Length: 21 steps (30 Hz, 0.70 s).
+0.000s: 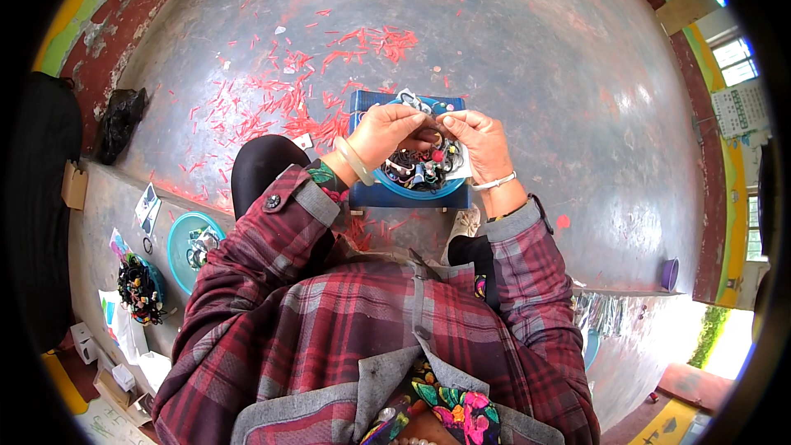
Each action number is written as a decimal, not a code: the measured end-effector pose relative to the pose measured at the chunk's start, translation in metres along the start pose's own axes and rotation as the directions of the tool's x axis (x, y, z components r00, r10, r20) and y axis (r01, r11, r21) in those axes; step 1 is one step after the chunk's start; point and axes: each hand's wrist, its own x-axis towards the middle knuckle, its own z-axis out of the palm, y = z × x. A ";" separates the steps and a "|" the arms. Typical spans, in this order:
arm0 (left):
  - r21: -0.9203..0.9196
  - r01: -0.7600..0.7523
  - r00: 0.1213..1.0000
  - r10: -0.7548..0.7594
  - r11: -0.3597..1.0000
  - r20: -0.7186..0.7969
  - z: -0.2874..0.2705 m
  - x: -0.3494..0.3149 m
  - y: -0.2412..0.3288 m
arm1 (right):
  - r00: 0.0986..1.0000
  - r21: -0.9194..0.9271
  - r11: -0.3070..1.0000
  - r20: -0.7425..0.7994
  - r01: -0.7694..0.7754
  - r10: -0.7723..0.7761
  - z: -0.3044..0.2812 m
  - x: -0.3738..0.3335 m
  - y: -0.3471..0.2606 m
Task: The person sits on the floor and assembles small keychains by hand. They pick up small plastic charms and metal rings from a blue tray, attach the charms to the rings, and place the finished keychains into a green bowl. The person handles the items one at a time, occasionally adjusting the tray or reaching for new components.
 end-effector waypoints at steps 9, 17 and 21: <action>0.076 0.080 0.996 -0.076 0.994 -0.052 -0.002 0.004 -0.009 | 0.986 -0.304 0.938 0.035 0.166 -0.163 0.009 -0.003 0.003; 0.113 0.090 0.994 -0.081 0.990 -0.079 0.001 0.002 -0.001 | 0.983 -0.264 0.947 0.021 0.183 -0.184 0.007 -0.002 0.006; 0.220 0.073 0.992 -0.047 0.973 -0.120 -0.002 0.002 -0.003 | 0.988 -0.196 0.968 0.006 0.154 -0.156 0.009 -0.004 0.003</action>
